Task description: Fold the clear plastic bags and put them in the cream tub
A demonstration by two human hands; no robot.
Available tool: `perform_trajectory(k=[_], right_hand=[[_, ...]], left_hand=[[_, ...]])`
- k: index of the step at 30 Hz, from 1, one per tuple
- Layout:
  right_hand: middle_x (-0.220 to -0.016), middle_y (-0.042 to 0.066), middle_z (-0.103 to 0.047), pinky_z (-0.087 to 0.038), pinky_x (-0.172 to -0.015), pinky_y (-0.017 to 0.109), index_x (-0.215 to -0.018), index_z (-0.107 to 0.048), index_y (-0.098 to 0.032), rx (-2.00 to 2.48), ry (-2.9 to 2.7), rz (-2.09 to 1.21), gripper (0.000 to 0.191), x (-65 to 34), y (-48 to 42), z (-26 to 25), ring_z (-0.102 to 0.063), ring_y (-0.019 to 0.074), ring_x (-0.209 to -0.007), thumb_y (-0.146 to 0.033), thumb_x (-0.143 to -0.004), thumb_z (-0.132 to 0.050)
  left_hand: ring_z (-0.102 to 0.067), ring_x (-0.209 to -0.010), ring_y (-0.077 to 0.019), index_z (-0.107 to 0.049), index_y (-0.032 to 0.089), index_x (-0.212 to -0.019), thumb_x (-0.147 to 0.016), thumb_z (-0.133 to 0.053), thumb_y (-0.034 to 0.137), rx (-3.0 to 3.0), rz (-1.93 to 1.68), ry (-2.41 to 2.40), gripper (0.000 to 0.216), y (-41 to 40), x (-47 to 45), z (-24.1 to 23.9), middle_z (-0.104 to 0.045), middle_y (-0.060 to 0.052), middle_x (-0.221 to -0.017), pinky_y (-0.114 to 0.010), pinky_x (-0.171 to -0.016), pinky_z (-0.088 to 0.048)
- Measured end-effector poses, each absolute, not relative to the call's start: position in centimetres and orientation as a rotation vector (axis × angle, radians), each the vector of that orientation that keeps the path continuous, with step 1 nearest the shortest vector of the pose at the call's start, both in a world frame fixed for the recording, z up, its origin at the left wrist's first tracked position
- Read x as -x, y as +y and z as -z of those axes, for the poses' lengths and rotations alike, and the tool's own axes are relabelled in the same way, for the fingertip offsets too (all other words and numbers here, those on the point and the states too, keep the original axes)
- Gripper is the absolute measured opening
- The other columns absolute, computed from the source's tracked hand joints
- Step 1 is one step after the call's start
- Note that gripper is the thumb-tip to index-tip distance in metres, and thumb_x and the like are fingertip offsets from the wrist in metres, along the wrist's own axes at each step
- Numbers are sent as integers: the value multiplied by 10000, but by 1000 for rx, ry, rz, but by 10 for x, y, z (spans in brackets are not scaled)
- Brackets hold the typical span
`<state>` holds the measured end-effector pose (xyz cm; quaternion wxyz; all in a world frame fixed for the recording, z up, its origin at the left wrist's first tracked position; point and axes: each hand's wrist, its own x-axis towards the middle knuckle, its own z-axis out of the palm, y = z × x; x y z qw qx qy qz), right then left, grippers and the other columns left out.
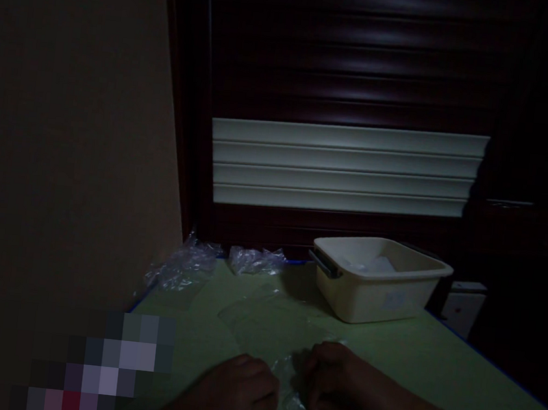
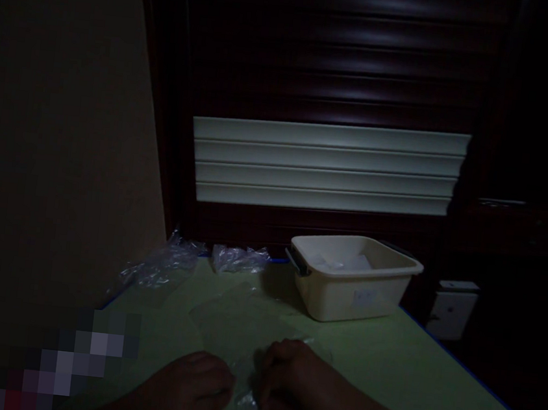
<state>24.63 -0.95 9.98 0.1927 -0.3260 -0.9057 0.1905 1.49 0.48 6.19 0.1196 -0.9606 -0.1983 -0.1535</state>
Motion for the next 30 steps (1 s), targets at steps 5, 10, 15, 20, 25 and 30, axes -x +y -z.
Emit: perform_trajectory(k=[5,10,15,20,25,30], right_hand=[[-874,79,-622,-469,-713,278,-788,-627,-154,950,-2552,-505,201,-244,-10,-100,-557,170,-794,-46,-829,-463],[-995,92,-625,-469,-842,318,-872,-662,-174,794,-2445,-776,66,-255,-9,-104,-584,194,-962,-199,-829,-619],[-969,81,-635,-474,-829,315,-857,-666,-181,687,-2400,-907,118,-262,-5,-98,-598,193,-951,-264,-784,-706],[-906,70,-625,-477,-789,301,-757,-637,-170,793,-2442,-813,104,-253,-8,-98,-592,180,-896,-93,-788,-575],[-889,42,-615,-476,-755,279,-817,-601,-176,915,-2305,-918,35,-251,-10,-97,-581,160,-823,-158,-815,-571],[-800,21,-625,-445,-699,260,-793,-595,-167,1107,-2180,-955,68,-249,-8,-94,-561,160,-771,-204,-831,-552]], left_hand=[[-600,-797,-159,-613,148,-825,-798,-701,207,2779,489,-570,110,4,-15,-62,-678,-4,-854,-256,-740,-484],[-593,-777,-152,-610,157,-833,-790,-718,215,2795,451,-575,130,3,-15,-65,-675,6,-845,-243,-720,-477],[-607,-817,-167,-615,151,-863,-797,-707,213,2781,461,-551,130,5,-14,-62,-686,-13,-879,-267,-756,-476],[-605,-800,-166,-606,148,-837,-811,-693,225,2785,445,-536,119,7,-14,-60,-678,-7,-859,-277,-725,-478],[-594,-761,-151,-597,156,-838,-831,-676,202,2766,469,-540,92,6,-14,-59,-668,3,-832,-270,-697,-461],[-586,-721,-136,-579,153,-782,-857,-689,244,2741,449,-435,161,6,-16,-58,-664,21,-791,-265,-657,-432]])
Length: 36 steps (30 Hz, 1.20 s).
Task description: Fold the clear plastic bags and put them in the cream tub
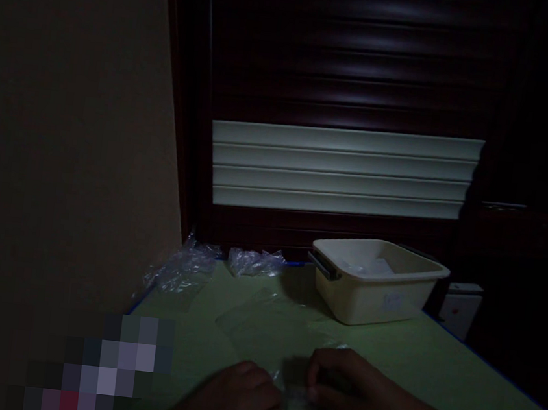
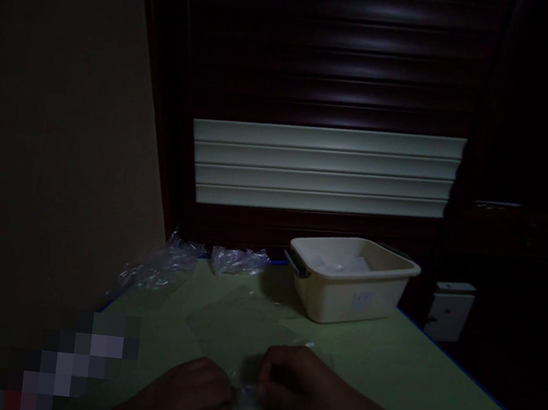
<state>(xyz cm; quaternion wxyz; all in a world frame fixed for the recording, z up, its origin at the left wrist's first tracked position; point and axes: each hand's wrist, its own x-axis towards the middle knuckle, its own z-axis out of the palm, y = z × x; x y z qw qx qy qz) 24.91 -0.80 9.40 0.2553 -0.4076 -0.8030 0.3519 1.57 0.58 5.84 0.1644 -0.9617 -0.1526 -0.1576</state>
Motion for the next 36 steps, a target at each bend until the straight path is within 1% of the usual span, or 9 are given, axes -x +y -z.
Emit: perform_trajectory(k=[5,10,13,16,21,26,28,32,36], right_hand=[[-741,15,-615,-421,-651,247,-774,-579,-163,1071,-2042,-956,132,-241,-1,-86,-549,151,-713,-256,-856,-532],[-729,22,-599,-425,-630,253,-787,-569,-153,1041,-1983,-951,179,-235,4,-79,-547,155,-687,-302,-866,-507],[-732,25,-608,-423,-614,251,-813,-583,-149,1071,-2017,-901,157,-233,4,-78,-555,156,-675,-266,-864,-493],[-756,29,-633,-426,-628,249,-830,-596,-151,1080,-2062,-858,127,-231,3,-79,-574,157,-692,-206,-857,-485],[-754,30,-615,-429,-621,253,-827,-562,-162,1067,-2006,-820,150,-231,3,-78,-557,157,-684,-262,-881,-465],[-727,38,-591,-433,-630,271,-778,-547,-172,1089,-2013,-597,220,-236,-5,-86,-547,166,-681,-316,-898,-431],[-720,46,-595,-426,-624,273,-758,-563,-166,1031,-2159,-495,222,-238,-10,-91,-547,165,-666,-285,-891,-431],[-763,73,-630,-413,-654,288,-763,-632,-146,879,-2507,-316,185,-236,-16,-95,-547,178,-699,-124,-812,-455],[-904,95,-657,-428,-728,285,-879,-693,-144,952,-2583,-362,247,-229,-19,-96,-578,196,-828,-61,-800,-474]], left_hand=[[-578,-695,-131,-568,150,-830,-922,-619,251,2727,463,-383,146,3,-19,-67,-643,26,-739,-264,-635,-411],[-568,-688,-129,-544,159,-772,-875,-683,255,2722,433,-368,198,-1,-21,-75,-638,35,-732,-274,-634,-412],[-577,-716,-148,-580,153,-887,-844,-717,268,2733,385,-426,184,-3,-21,-77,-655,18,-786,-276,-638,-419],[-585,-781,-171,-597,153,-975,-796,-767,300,2743,376,-475,287,-3,-20,-75,-667,-6,-878,-278,-680,-434],[-573,-808,-177,-608,145,-917,-827,-728,358,2741,427,-491,261,1,-18,-68,-653,-18,-887,-275,-713,-447],[-573,-811,-175,-611,139,-965,-809,-746,330,2766,425,-483,281,2,-16,-67,-655,-20,-922,-276,-710,-456],[-570,-792,-167,-612,141,-910,-787,-766,309,2759,442,-479,259,2,-17,-67,-654,-10,-897,-266,-686,-450],[-558,-742,-154,-612,145,-835,-790,-760,274,2725,474,-470,201,2,-19,-66,-638,13,-806,-267,-652,-431],[-532,-682,-145,-619,136,-793,-773,-775,258,2646,549,-370,199,5,-20,-65,-626,18,-744,-276,-606,-406]])
